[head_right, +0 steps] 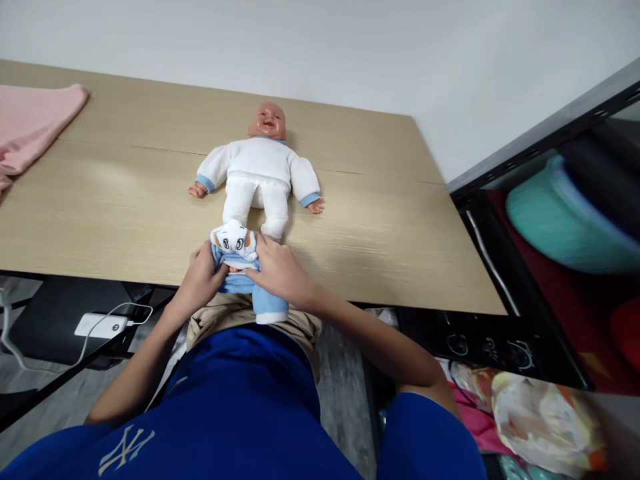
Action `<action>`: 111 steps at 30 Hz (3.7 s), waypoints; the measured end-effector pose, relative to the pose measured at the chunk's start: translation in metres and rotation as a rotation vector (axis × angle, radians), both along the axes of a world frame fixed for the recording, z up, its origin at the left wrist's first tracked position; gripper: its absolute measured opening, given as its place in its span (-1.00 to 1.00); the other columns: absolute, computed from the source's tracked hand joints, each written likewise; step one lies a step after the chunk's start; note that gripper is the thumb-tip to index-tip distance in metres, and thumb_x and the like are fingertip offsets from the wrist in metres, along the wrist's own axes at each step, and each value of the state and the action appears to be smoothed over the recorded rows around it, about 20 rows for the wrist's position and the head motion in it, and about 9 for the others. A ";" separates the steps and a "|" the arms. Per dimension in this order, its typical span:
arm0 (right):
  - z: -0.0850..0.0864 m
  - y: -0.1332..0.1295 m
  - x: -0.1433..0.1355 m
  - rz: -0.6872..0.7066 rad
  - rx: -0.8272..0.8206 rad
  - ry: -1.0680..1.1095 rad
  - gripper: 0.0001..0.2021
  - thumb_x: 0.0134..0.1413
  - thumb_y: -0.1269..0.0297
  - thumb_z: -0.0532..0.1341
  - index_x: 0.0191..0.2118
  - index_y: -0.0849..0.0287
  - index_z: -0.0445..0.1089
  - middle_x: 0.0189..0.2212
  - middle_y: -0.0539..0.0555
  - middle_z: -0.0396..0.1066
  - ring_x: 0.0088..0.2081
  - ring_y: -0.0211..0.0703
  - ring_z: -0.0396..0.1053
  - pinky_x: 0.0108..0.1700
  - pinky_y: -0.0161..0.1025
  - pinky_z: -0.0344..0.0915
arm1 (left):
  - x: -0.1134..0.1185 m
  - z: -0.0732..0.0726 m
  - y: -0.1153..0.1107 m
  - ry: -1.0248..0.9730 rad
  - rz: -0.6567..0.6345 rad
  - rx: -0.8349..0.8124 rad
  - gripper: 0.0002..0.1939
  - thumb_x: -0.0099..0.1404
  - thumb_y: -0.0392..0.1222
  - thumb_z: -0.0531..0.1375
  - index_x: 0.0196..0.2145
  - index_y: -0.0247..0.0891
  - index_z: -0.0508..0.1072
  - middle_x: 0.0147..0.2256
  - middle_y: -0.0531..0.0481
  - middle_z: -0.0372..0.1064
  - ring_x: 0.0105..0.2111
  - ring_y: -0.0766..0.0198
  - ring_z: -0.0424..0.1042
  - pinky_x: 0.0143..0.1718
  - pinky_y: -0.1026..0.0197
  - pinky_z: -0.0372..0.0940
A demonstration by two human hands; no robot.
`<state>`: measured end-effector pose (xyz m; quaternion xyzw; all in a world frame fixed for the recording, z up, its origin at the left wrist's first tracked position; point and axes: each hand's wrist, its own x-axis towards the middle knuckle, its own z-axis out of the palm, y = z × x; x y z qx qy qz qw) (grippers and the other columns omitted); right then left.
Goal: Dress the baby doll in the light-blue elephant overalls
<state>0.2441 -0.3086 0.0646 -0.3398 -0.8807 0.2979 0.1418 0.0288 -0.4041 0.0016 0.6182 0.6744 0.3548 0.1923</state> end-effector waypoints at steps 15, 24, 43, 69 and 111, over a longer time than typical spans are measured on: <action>-0.005 0.084 0.003 0.295 0.063 0.272 -0.86 0.34 0.22 0.42 -0.08 0.12 0.62 0.03 0.19 0.62 0.03 0.12 0.57 0.20 0.02 0.51 | -0.062 0.038 0.049 -0.127 -0.389 0.070 -0.73 0.57 0.04 0.29 -0.03 -0.21 0.64 0.27 -0.30 0.51 0.34 -0.20 0.47 0.50 -0.27 0.33; 0.005 0.126 0.010 0.398 -0.098 0.283 -0.53 0.27 -0.13 0.56 0.08 0.10 0.65 0.03 0.14 0.68 0.06 0.11 0.58 0.25 0.00 0.46 | -0.103 0.065 0.105 -0.288 -0.562 -0.128 -0.52 0.22 0.24 0.63 -0.22 -0.22 0.72 -0.11 -0.15 0.68 -0.01 0.00 0.63 0.18 -0.02 0.55; -0.013 0.130 0.048 0.418 -0.780 0.412 -0.40 0.17 -0.03 0.63 0.20 0.15 0.57 -0.07 0.08 0.62 -0.03 -0.11 0.57 0.09 -0.17 0.50 | -0.026 0.151 0.187 0.103 -1.027 -0.433 -0.56 0.40 0.24 0.45 -0.11 -0.23 0.69 -0.26 0.01 0.60 -0.31 0.18 0.52 -0.24 0.19 0.35; 0.003 0.115 0.067 0.257 -0.714 0.425 -0.40 0.39 -0.40 0.36 -0.16 0.16 0.55 -0.35 -0.03 0.41 -0.28 -0.18 0.32 -0.16 -0.24 0.36 | -0.020 0.107 0.204 -0.349 -1.326 -0.700 -0.51 0.22 0.23 0.64 -0.17 -0.24 0.75 -0.23 -0.10 0.72 -0.25 0.05 0.67 -0.16 0.13 0.61; -0.019 -0.070 0.018 -0.689 -0.426 0.571 -0.49 0.42 -0.07 0.35 0.29 0.11 0.49 0.21 0.31 0.65 0.28 0.29 0.59 0.39 0.17 0.50 | 0.018 0.124 0.157 0.143 -1.100 -0.545 -0.66 0.31 0.05 0.45 -0.13 -0.28 0.67 -0.21 -0.08 0.71 -0.23 0.10 0.63 -0.19 0.17 0.45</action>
